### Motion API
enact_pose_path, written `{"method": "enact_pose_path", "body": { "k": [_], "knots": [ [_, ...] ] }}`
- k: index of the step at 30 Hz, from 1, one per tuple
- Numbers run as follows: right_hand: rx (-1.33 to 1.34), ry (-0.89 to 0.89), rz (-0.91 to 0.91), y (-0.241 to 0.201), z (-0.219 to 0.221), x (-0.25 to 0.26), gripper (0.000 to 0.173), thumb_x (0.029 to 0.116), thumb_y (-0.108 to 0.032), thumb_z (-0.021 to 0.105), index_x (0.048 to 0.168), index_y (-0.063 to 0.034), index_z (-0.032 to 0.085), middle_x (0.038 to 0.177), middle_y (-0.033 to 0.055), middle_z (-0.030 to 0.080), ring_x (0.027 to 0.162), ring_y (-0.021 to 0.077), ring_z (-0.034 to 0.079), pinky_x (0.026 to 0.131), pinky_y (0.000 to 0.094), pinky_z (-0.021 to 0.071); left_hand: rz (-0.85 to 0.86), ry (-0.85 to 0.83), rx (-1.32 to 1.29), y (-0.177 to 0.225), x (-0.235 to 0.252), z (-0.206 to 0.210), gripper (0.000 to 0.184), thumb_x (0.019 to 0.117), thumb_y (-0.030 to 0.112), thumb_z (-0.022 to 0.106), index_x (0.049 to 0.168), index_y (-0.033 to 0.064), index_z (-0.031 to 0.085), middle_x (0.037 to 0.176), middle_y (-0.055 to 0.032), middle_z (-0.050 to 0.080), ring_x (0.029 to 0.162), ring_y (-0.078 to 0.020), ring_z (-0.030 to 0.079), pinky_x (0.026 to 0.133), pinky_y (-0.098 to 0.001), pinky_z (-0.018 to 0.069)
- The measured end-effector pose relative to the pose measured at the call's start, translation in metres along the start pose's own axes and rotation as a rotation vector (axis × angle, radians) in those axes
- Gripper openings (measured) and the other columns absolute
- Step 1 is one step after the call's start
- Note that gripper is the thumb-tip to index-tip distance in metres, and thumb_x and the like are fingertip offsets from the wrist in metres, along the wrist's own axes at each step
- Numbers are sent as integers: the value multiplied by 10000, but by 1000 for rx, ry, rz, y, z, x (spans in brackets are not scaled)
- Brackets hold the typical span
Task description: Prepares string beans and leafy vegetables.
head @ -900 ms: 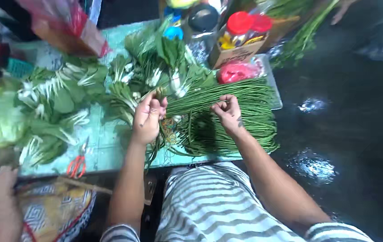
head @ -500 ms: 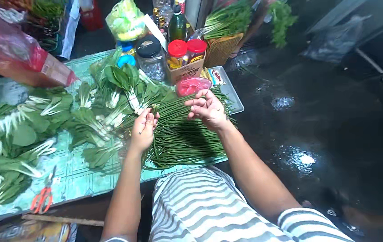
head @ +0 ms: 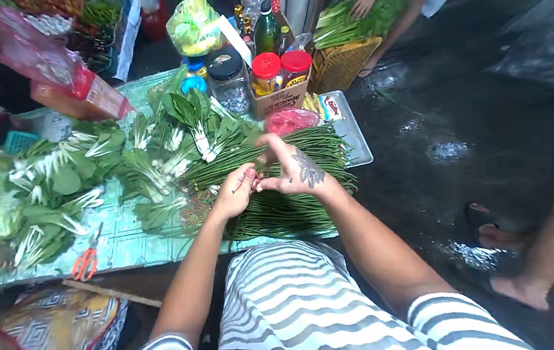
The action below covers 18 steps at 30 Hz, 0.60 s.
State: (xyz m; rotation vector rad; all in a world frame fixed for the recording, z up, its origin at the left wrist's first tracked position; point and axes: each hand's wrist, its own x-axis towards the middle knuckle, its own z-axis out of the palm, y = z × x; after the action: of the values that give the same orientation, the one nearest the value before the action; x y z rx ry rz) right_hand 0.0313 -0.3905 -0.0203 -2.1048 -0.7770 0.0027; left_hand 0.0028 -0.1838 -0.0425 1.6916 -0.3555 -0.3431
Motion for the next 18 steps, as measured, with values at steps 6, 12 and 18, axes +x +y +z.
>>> {"method": "enact_pose_path", "body": {
  "k": [6, 12, 18],
  "knots": [
    [682, 104, -259, 13, 30, -42, 110, 942, -172, 730, 926, -64, 721, 891, 50, 759, 933, 197, 742, 1071, 533, 529, -56, 29, -394, -14, -4, -3, 284, 1115, 206, 327, 1107, 77, 580, 767, 17, 532, 647, -78, 530, 645, -252, 506],
    [1703, 532, -13, 23, 89, -59, 93, 972, -280, 696, 1059, -251, 707, 1063, 57, 739, 1132, 243, 673, 1065, 480, 485, 59, 165, -601, -19, 4, 17, 272, 1106, 270, 405, 1153, 93, 606, 813, -7, 559, 713, -122, 573, 725, -321, 542],
    [1402, 423, 0, 20, 58, -34, 233, 969, -285, 668, 1154, -240, 533, 1395, 79, 624, 1144, 212, 646, 905, 377, 531, 217, 0, -178, -22, 11, 12, 298, 1093, 157, 431, 1245, 14, 645, 1043, -66, 686, 875, -127, 649, 809, -309, 567]
  ]
}}
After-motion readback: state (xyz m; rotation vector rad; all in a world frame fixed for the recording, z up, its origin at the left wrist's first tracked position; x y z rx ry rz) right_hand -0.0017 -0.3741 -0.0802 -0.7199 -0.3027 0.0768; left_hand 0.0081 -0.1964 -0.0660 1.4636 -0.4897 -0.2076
